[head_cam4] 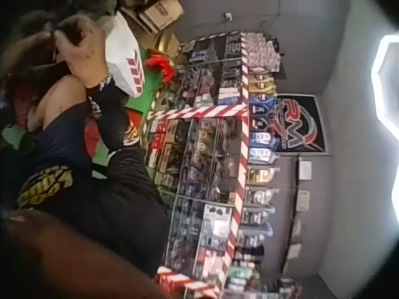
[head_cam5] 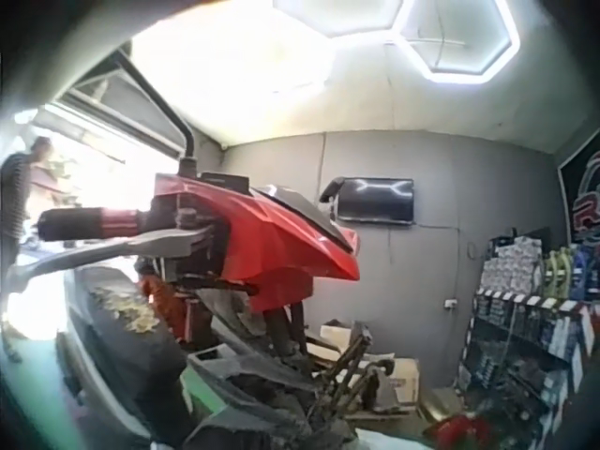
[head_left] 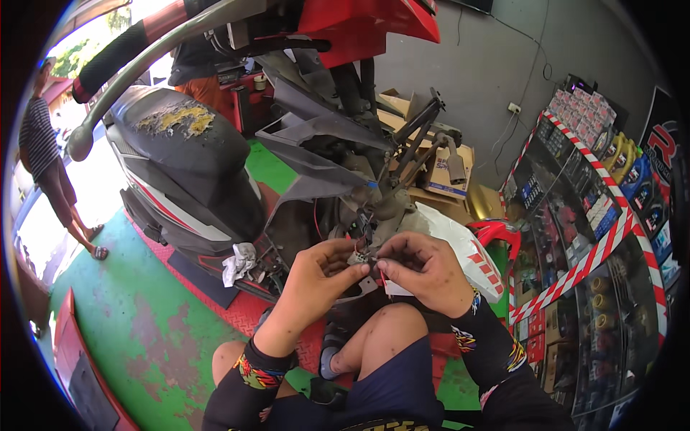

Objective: The person strips and cuts wires on a motorcycle using a wire stripper, then connects and twists the wires together by hand.

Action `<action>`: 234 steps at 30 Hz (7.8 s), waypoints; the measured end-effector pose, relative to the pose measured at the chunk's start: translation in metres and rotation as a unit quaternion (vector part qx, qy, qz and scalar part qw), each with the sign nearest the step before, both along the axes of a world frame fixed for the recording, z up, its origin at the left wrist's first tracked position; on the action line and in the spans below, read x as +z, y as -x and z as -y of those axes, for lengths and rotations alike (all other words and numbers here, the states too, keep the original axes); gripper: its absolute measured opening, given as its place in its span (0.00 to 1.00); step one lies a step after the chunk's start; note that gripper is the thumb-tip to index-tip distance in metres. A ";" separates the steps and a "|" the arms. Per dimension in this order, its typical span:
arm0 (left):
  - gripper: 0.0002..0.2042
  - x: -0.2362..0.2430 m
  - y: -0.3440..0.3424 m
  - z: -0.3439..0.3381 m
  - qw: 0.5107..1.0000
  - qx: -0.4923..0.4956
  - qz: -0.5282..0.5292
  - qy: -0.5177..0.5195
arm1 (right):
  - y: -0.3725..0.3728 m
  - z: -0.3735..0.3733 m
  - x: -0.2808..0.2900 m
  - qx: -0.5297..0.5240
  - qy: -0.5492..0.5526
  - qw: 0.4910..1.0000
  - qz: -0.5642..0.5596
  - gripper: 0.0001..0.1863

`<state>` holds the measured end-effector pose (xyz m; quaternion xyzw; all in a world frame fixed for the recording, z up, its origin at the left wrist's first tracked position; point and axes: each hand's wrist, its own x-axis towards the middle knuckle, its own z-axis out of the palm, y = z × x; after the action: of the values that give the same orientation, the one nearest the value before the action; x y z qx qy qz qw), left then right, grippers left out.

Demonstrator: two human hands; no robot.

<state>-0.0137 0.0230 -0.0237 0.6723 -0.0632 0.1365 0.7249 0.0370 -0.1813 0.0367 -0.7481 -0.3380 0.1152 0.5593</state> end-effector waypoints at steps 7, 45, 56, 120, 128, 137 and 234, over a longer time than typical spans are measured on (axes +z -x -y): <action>0.15 0.012 -0.001 -0.009 1.000 -0.016 0.003 0.016 | -0.002 -0.006 0.003 -0.014 0.002 1.000 0.009 0.20; 0.16 -0.001 -0.008 -0.010 0.996 -0.077 0.028 0.044 | 0.000 -0.029 -0.035 -0.105 -0.096 0.978 -0.154 0.09; 0.11 -0.005 -0.005 -0.008 0.994 0.014 0.086 -0.062 | 0.006 -0.035 -0.018 -0.143 0.038 0.989 0.013 0.11; 0.13 -0.011 -0.005 -0.017 0.972 0.043 0.167 -0.157 | -0.008 -0.003 -0.037 -0.131 0.060 0.970 0.196 0.12; 0.13 -0.011 -0.005 -0.014 0.976 0.041 0.160 -0.144 | -0.019 0.000 -0.046 -0.016 0.073 0.834 0.547 0.19; 0.14 -0.012 -0.007 -0.014 0.958 0.059 0.209 -0.188 | -0.005 -0.016 -0.036 -0.056 0.064 0.859 0.505 0.14; 0.15 -0.012 -0.007 -0.019 0.955 0.049 0.202 -0.210 | -0.011 -0.018 -0.006 0.011 0.155 0.928 0.338 0.07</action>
<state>-0.0069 0.0421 -0.0359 0.7700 -0.2026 0.2890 0.5316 0.0483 -0.1633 0.0306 -0.8164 -0.4930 -0.0870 0.2878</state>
